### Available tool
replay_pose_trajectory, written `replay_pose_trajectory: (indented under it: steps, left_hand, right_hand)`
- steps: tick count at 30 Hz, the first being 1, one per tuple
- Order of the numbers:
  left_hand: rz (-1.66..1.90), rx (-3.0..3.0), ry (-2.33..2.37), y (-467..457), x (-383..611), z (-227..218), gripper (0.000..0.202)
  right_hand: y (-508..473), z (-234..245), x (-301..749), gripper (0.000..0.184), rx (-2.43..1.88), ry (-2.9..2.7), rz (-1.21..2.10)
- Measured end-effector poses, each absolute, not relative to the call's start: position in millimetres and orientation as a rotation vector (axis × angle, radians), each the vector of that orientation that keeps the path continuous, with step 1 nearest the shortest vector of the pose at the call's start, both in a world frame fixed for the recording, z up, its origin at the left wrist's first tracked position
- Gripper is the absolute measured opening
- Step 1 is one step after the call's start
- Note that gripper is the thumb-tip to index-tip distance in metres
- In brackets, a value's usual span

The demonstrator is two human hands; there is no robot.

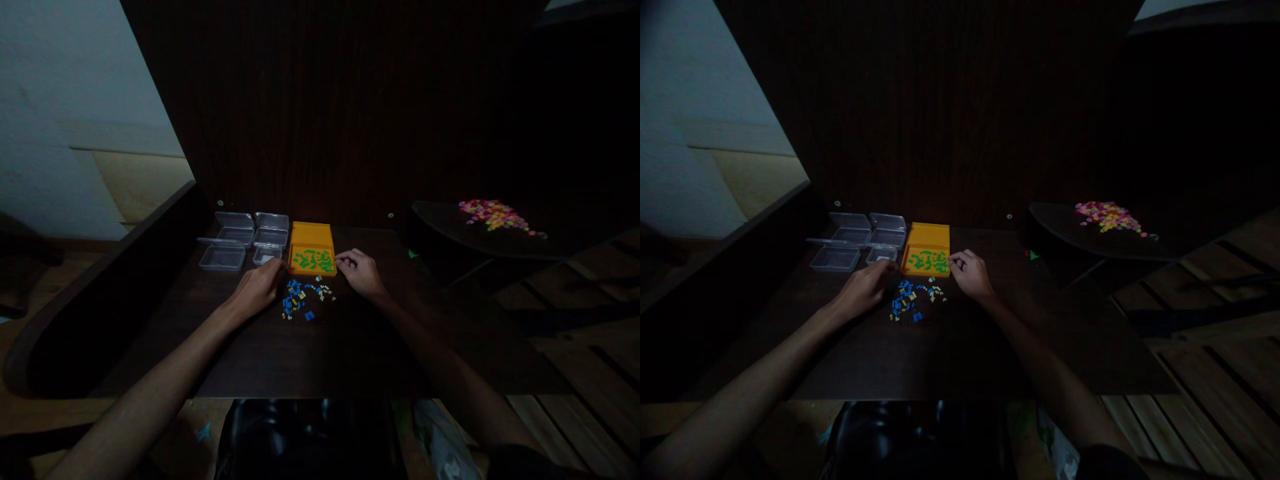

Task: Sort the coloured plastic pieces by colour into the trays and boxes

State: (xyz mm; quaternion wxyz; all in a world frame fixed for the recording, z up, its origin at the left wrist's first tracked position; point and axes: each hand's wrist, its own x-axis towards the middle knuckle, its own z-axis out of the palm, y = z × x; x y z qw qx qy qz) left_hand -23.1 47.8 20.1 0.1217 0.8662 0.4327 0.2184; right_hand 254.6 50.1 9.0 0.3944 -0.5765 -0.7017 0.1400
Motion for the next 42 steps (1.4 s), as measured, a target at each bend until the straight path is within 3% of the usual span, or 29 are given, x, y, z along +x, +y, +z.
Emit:
replay_pose_trajectory:
  steps: [7, 15, 21, 28, 42]
  left_hand:
    - [0.451, 2.669, 1.02, 51, -33, 25, 0.027]
    - [0.333, 2.727, 1.016, 51, -34, 23, 0.023]
    - [0.345, 2.711, 1.001, 50, -33, 25, 0.025]
    - [0.274, 2.756, 1.025, 50, -32, 22, 0.033]
    - [0.463, 2.555, 0.765, 45, -30, 28, 0.021]
  right_hand:
    - [31, 32, 272, 0.014, -1.296, -2.222, 0.485]
    - [28, 35, 284, 0.002, -1.551, -2.35, 0.646]
    - [26, 34, 278, 0.011, -1.326, -2.356, 0.84]
    - [27, 19, 274, 0.039, -1.339, -2.358, 0.75]
    - [20, 9, 252, 0.041, -1.415, -2.429, 0.542]
